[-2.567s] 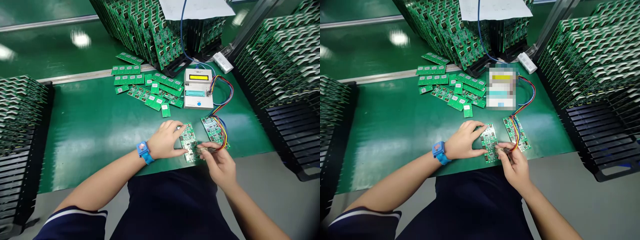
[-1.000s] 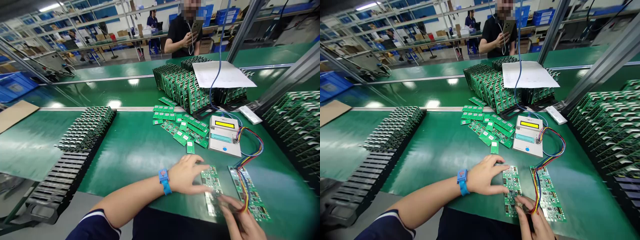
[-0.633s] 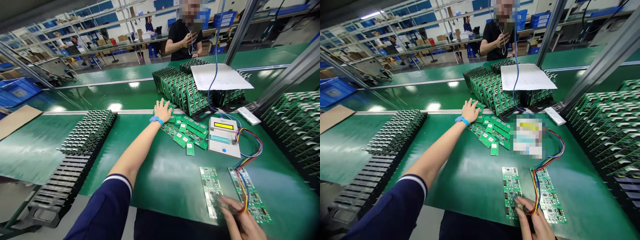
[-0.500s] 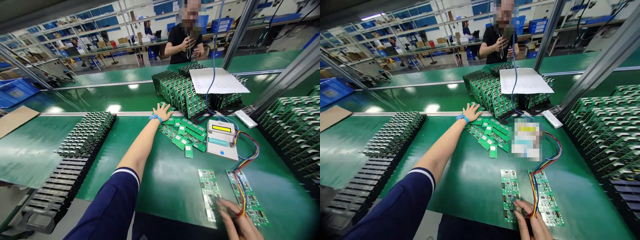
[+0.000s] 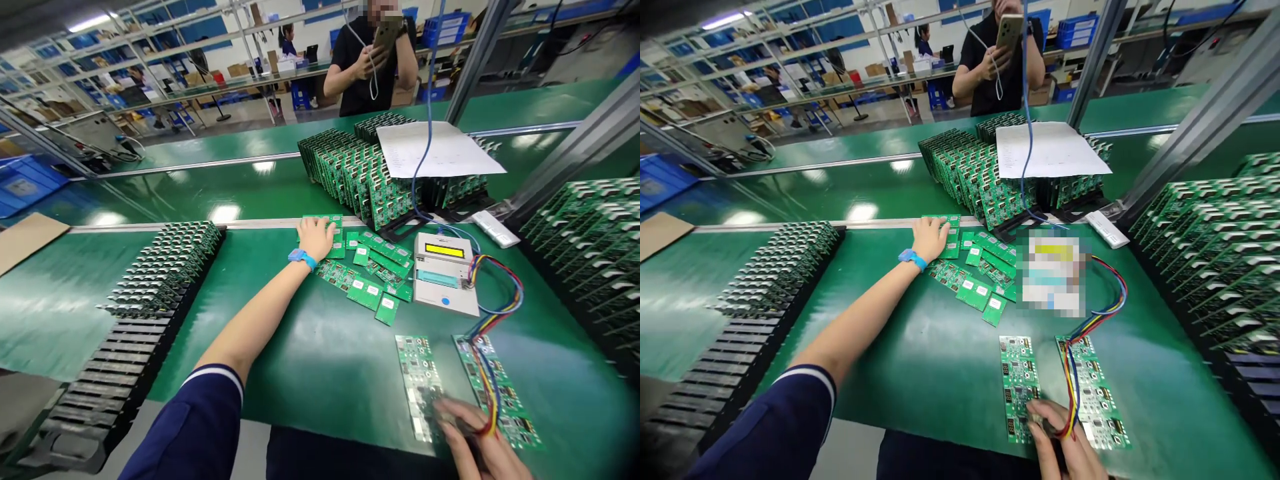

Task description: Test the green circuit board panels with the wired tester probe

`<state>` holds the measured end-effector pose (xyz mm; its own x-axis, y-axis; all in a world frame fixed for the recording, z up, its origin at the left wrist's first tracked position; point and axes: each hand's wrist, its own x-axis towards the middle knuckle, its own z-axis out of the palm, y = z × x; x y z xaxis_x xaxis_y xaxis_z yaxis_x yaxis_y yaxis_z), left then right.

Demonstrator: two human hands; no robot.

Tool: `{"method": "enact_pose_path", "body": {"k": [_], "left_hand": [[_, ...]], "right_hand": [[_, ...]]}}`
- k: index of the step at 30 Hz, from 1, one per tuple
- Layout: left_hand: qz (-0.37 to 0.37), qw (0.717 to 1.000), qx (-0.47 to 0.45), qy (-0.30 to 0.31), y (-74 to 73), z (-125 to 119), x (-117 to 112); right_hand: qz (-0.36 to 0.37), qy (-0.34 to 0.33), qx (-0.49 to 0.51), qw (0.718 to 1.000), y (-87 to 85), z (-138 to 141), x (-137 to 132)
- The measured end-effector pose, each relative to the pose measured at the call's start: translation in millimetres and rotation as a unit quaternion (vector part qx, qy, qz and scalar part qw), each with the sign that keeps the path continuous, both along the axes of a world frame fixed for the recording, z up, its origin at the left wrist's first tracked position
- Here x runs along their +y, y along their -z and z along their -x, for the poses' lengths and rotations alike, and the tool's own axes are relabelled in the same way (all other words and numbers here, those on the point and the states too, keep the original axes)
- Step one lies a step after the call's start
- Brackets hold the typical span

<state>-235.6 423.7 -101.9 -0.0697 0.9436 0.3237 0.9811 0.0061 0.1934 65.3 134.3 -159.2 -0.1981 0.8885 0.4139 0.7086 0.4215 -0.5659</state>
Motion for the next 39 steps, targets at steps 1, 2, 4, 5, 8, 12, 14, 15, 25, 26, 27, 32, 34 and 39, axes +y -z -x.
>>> {"method": "enact_pose_path", "body": {"k": [1, 2, 4, 5, 8, 12, 14, 15, 25, 26, 27, 32, 34, 39], "left_hand": [[-0.009, 1.000, -0.006, 0.006, -4.9, -3.7, -10.9], [-0.021, 0.999, -0.015, 0.021, -10.3, -9.0, -24.4], [-0.035, 0.995, -0.041, 0.088, -20.6, -24.3, -60.0], [-0.042, 0.983, -0.073, 0.161, -24.6, -33.4, -81.4], [0.058, 0.894, -0.122, 0.427, -27.2, -59.6, -149.1], [0.128, 0.820, -0.075, 0.553, -9.0, -80.3, -205.0], [0.122, 0.821, -0.061, 0.555, 1.3, -83.9, -211.1], [0.118, 0.822, -0.060, 0.554, 4.9, -84.5, -210.6], [0.124, 0.814, -0.071, 0.563, 10.6, -84.2, -201.8], [0.122, 0.814, -0.071, 0.564, 11.1, -84.3, -201.9], [0.118, 0.814, -0.070, 0.564, 11.7, -84.5, -201.9], [0.095, 0.815, -0.063, 0.568, 13.3, -84.7, -202.8], [0.094, 0.812, -0.064, 0.573, 12.7, -83.9, -202.7], [0.129, 0.801, -0.042, 0.583, 4.1, -89.8, -186.7]], "right_hand": [[0.000, 0.003, 0.014, 1.000, -3.7, 2.5, 0.2], [0.000, 0.004, 0.029, 1.000, -7.3, 5.0, 0.6], [0.001, 0.000, 0.059, 0.998, -13.3, 9.5, 1.7], [0.004, -0.003, 0.070, 0.998, -15.4, 11.2, 2.3], [0.015, -0.009, 0.088, 0.996, -18.2, 13.8, 3.1], [0.031, -0.011, 0.100, 0.994, -19.3, 14.3, 1.8], [0.037, -0.010, 0.108, 0.993, -20.2, 14.7, 1.1], [0.039, -0.010, 0.111, 0.993, -20.6, 14.9, 0.9], [0.060, -0.022, 0.125, 0.990, -23.5, 14.8, 2.0], [0.061, -0.023, 0.125, 0.990, -23.5, 14.7, 1.8], [0.060, -0.024, 0.125, 0.990, -23.4, 14.7, 1.7], [0.065, -0.015, 0.125, 0.990, -23.8, 15.0, 1.2], [0.072, -0.012, 0.125, 0.989, -26.0, 14.6, 1.5], [0.101, 0.009, 0.134, 0.986, -31.3, 12.2, 2.7]]}}
